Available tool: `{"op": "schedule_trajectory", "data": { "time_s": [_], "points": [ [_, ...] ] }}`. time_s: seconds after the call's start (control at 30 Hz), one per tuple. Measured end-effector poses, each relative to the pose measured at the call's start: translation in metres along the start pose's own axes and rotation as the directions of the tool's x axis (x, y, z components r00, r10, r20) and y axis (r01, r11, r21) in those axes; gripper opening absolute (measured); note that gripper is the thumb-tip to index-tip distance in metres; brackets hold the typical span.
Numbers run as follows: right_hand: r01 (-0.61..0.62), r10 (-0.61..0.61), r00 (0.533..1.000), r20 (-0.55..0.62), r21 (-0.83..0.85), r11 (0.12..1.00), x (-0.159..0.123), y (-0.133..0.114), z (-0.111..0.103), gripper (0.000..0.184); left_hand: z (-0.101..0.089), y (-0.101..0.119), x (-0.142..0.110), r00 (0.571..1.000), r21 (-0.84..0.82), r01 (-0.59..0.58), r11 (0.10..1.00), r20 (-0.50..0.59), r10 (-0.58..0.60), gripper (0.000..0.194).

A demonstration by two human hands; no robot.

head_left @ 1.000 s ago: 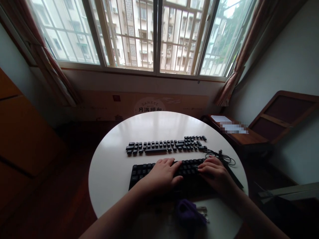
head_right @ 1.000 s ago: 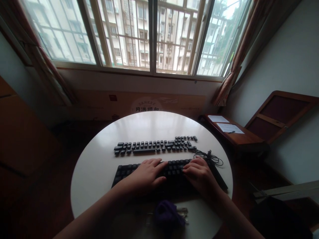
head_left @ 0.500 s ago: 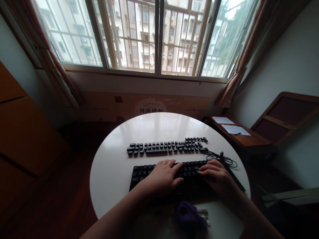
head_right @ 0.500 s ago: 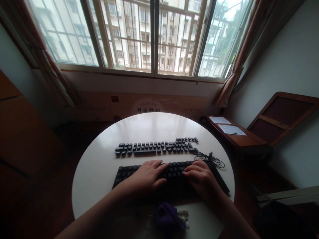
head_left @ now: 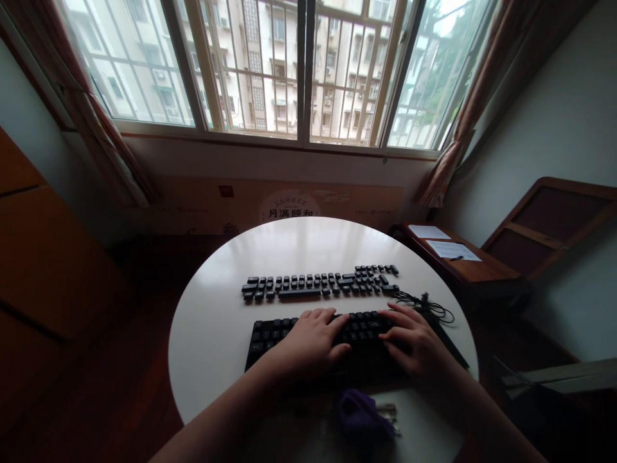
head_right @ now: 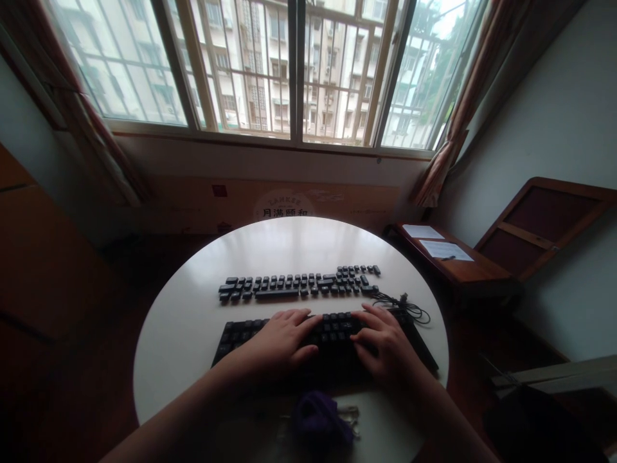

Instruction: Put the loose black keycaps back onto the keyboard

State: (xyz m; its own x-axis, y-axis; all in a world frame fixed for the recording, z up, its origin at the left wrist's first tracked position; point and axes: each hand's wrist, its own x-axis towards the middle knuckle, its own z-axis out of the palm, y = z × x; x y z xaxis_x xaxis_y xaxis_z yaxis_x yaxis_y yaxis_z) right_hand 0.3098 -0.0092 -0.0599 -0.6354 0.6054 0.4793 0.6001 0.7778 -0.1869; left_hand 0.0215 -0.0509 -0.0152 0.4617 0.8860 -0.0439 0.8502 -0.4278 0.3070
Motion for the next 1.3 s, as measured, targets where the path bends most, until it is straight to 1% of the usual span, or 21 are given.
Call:
{"op": "schedule_trajectory", "data": {
  "time_s": [0.07, 0.1, 0.17, 0.27, 0.33, 0.37, 0.43, 0.5, 0.57, 0.6, 0.67, 0.8, 0.9, 1.03, 1.13, 1.3],
  "points": [
    [0.01, -0.011, 1.0, -0.022, -0.02, 1.0, 0.0, -0.003, 0.002, 0.015, 0.001, -0.001, 0.0, 1.0, -0.003, -0.009, 1.0, -0.016, 0.009, 0.063],
    [0.024, -0.026, 0.998, -0.053, -0.032, 0.999, 0.0, -0.005, 0.002, 0.017, 0.001, -0.001, 0.0, 1.0, -0.005, -0.011, 1.0, -0.021, 0.011, 0.063],
    [0.067, -0.074, 0.986, -0.15, -0.054, 0.996, -0.001, -0.007, 0.003, 0.024, 0.002, -0.002, -0.001, 1.0, -0.009, -0.011, 1.0, -0.022, 0.011, 0.063],
    [0.119, -0.131, 0.936, -0.326, -0.054, 0.991, -0.002, -0.008, 0.0, 0.035, 0.001, -0.001, -0.002, 1.0, -0.005, 0.003, 1.0, -0.015, -0.003, 0.064],
    [0.118, -0.121, 0.908, -0.4, -0.033, 0.992, -0.002, -0.009, -0.003, 0.037, -0.001, 0.001, -0.003, 1.0, 0.003, 0.005, 1.0, -0.031, -0.005, 0.064],
    [0.108, -0.108, 0.903, -0.416, -0.024, 0.994, -0.002, -0.01, -0.003, 0.037, -0.001, 0.003, -0.004, 0.999, 0.008, -0.004, 1.0, -0.05, 0.004, 0.064],
    [0.085, -0.082, 0.913, -0.4, -0.011, 0.996, -0.001, -0.011, -0.003, 0.037, -0.003, 0.007, -0.006, 0.993, 0.019, -0.051, 0.999, -0.109, 0.053, 0.063],
    [0.08, -0.075, 0.947, -0.313, 0.002, 0.997, 0.0, -0.012, -0.001, 0.036, -0.004, 0.013, -0.008, 0.977, 0.029, -0.12, 0.992, -0.172, 0.123, 0.062],
    [0.091, -0.085, 0.974, -0.209, 0.019, 0.996, 0.002, -0.013, 0.002, 0.035, -0.005, 0.019, -0.01, 0.96, 0.038, -0.181, 0.983, -0.209, 0.185, 0.059],
    [0.099, -0.094, 0.979, -0.183, 0.021, 0.995, 0.003, -0.013, 0.003, 0.034, -0.005, 0.023, -0.011, 0.955, 0.044, -0.199, 0.979, -0.216, 0.203, 0.057],
    [0.116, -0.113, 0.976, -0.187, 0.005, 0.993, 0.003, -0.012, 0.003, 0.033, -0.004, 0.029, -0.012, 0.95, 0.06, -0.214, 0.975, -0.219, 0.222, 0.052],
    [0.161, -0.161, 0.961, -0.223, -0.021, 0.987, 0.002, -0.01, 0.002, 0.031, -0.001, 0.038, -0.014, 0.957, 0.103, -0.203, 0.974, -0.188, 0.219, 0.038],
    [0.136, -0.139, 0.95, -0.281, -0.031, 0.99, 0.001, -0.011, 0.002, 0.034, 0.002, 0.039, -0.014, 0.968, 0.124, -0.169, 0.978, -0.164, 0.188, 0.029],
    [0.124, -0.127, 0.97, -0.21, -0.026, 0.992, 0.001, -0.009, 0.005, 0.033, 0.004, 0.038, -0.013, 0.978, 0.119, -0.125, 0.985, -0.154, 0.143, 0.027],
    [0.118, -0.12, 0.972, -0.203, -0.021, 0.993, 0.001, -0.007, 0.006, 0.031, 0.002, 0.039, -0.013, 0.983, 0.119, -0.105, 0.987, -0.134, 0.121, 0.024],
    [0.128, -0.131, 0.979, -0.156, -0.026, 0.991, 0.002, -0.011, 0.004, 0.032, 0.001, 0.041, -0.013, 0.987, 0.14, -0.087, 0.986, -0.123, 0.104, 0.022]
  ]
}}
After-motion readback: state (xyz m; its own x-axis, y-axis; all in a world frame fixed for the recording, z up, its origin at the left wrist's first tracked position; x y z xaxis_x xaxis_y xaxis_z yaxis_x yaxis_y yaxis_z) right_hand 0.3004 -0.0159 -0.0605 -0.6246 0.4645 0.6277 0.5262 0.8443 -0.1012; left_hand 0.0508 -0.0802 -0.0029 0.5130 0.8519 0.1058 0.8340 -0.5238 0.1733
